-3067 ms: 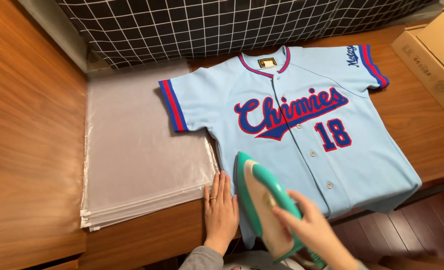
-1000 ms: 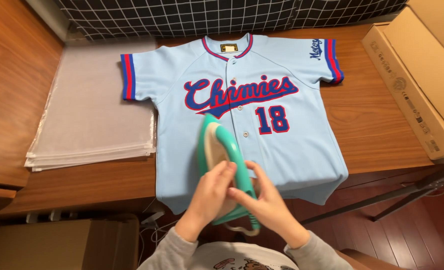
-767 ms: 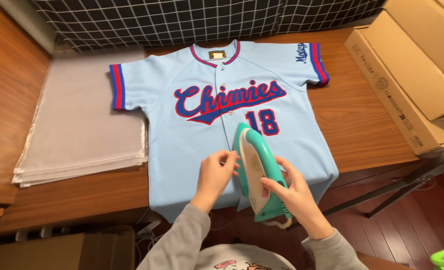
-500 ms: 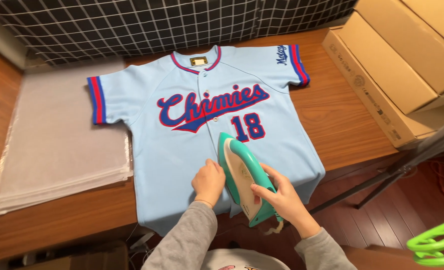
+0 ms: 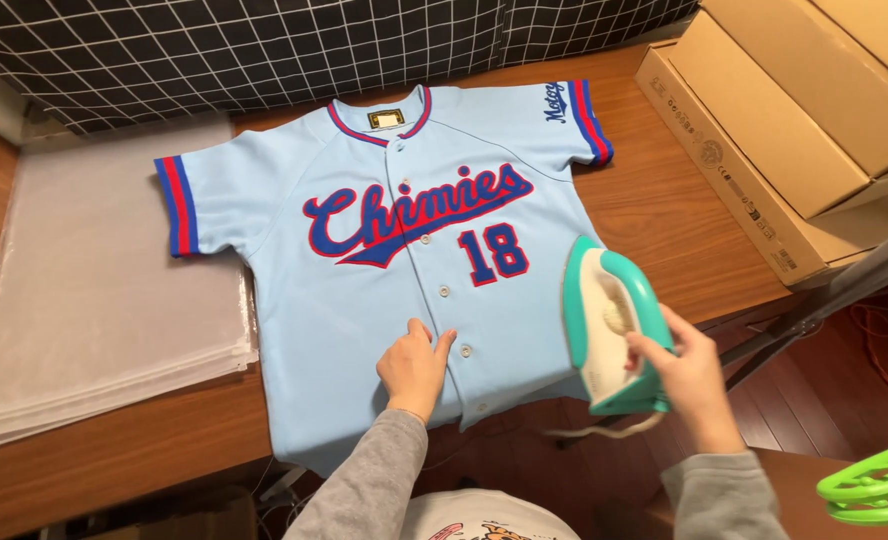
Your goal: The person removes a baseball jersey from a hanger, spreads it out on a flat surface, and uses a handheld iron to remove wrinkles from both sides of the garment.
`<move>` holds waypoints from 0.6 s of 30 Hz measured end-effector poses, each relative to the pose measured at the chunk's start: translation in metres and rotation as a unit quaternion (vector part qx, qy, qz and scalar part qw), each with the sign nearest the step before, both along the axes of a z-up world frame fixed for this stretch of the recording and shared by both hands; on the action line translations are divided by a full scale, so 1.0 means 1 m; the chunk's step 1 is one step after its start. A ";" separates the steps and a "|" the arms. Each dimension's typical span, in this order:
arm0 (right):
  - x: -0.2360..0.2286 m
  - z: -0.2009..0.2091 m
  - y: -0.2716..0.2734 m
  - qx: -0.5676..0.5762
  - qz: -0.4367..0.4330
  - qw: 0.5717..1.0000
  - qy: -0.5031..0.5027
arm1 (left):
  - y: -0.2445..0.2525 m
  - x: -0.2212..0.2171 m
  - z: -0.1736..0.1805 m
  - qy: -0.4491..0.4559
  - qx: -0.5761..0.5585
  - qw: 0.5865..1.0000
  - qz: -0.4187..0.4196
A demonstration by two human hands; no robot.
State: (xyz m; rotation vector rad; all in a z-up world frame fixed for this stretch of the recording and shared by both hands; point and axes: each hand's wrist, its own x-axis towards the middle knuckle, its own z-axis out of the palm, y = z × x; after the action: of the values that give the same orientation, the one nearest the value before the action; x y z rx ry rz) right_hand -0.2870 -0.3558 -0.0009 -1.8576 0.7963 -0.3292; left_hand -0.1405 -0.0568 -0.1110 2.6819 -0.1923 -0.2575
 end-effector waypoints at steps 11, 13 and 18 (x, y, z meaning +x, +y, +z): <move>-0.008 -0.015 -0.026 -0.012 0.016 0.999 -0.029 | -0.080 -0.007 0.027 -0.024 -0.111 0.989 -0.092; -0.009 -0.002 -0.014 -0.030 0.025 0.998 -0.048 | -0.123 -0.030 0.069 0.023 -0.241 0.963 -0.121; -0.002 -0.008 -0.015 0.240 -0.025 0.967 -0.088 | -0.219 -0.073 0.070 0.317 -0.438 0.821 -0.185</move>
State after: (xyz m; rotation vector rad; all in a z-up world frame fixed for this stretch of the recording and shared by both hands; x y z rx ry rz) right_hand -0.2891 -0.3708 -0.0085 -1.3377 0.7256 -0.2970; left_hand -0.2135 -0.2759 -0.0415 1.5177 -0.4796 -0.9093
